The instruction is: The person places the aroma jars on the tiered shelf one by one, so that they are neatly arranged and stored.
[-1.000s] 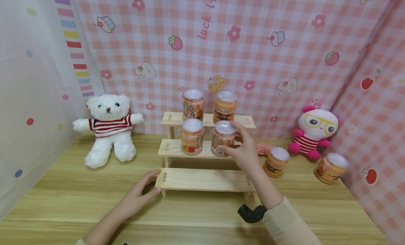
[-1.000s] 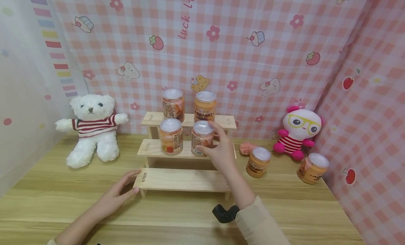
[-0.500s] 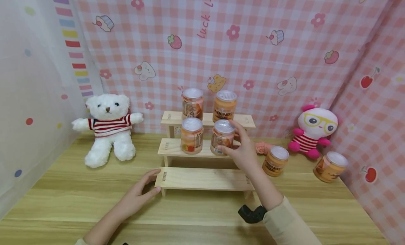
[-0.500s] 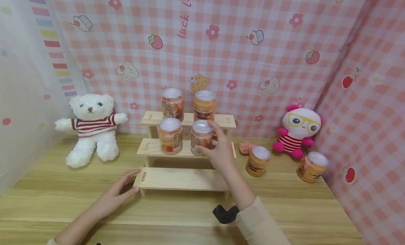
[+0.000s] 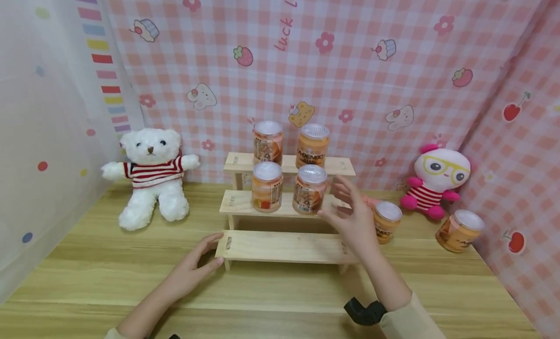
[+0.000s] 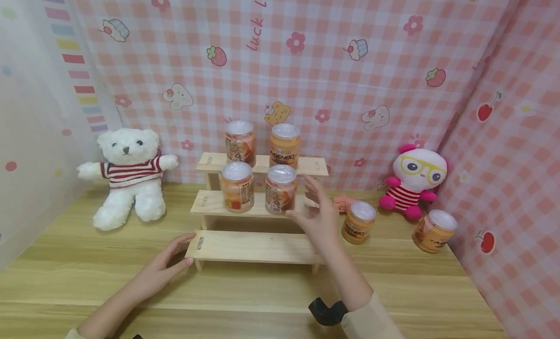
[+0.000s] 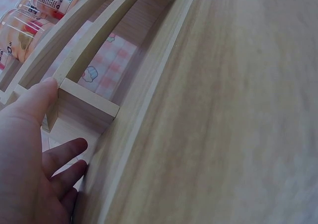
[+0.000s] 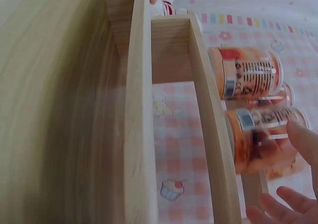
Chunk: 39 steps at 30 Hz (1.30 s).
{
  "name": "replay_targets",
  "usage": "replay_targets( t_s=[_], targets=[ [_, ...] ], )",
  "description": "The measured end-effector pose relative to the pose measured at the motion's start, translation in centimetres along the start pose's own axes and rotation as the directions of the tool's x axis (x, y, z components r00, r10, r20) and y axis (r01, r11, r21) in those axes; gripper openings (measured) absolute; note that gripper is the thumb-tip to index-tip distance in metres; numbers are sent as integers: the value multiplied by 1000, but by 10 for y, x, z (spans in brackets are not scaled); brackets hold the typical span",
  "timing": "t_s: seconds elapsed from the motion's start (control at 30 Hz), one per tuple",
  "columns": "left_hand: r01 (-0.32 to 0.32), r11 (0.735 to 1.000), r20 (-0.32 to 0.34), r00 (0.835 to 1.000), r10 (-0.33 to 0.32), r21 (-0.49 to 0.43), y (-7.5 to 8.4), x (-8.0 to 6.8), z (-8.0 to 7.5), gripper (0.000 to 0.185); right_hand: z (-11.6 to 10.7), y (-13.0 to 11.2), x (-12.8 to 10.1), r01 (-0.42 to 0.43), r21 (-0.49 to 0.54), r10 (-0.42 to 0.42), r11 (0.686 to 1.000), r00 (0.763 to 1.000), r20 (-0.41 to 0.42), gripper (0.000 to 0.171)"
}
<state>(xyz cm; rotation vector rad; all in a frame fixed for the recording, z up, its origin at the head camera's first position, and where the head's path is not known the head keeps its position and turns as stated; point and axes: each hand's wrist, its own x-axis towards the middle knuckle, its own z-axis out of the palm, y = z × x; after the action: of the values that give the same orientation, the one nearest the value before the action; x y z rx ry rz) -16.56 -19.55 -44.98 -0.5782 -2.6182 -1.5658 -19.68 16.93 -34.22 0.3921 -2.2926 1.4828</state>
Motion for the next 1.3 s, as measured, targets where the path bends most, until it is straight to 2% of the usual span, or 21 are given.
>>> replay_targets(
  t_s=[0.33, 0.6, 0.83, 1.3],
  targets=[
    [1, 1000, 0, 1000, -1, 2, 0, 0, 0, 54, -29, 21, -15, 80, -31, -82, 996, 992, -99, 79],
    [10, 1000, 6, 1000, -10, 3, 2, 0, 0, 54, -55, 37, -21, -7, -51, -1, 999, 986, -168, 78],
    [8, 1000, 8, 1000, -8, 0, 2, 0, -1, 54, -74, 58, -24, -24, -104, 1, 994, 978, -210, 80],
    [7, 1000, 4, 1000, -7, 3, 2, 0, 0, 55, -93, 89, -25, -100, -159, 66, 982, 976, -209, 78]
  ],
)
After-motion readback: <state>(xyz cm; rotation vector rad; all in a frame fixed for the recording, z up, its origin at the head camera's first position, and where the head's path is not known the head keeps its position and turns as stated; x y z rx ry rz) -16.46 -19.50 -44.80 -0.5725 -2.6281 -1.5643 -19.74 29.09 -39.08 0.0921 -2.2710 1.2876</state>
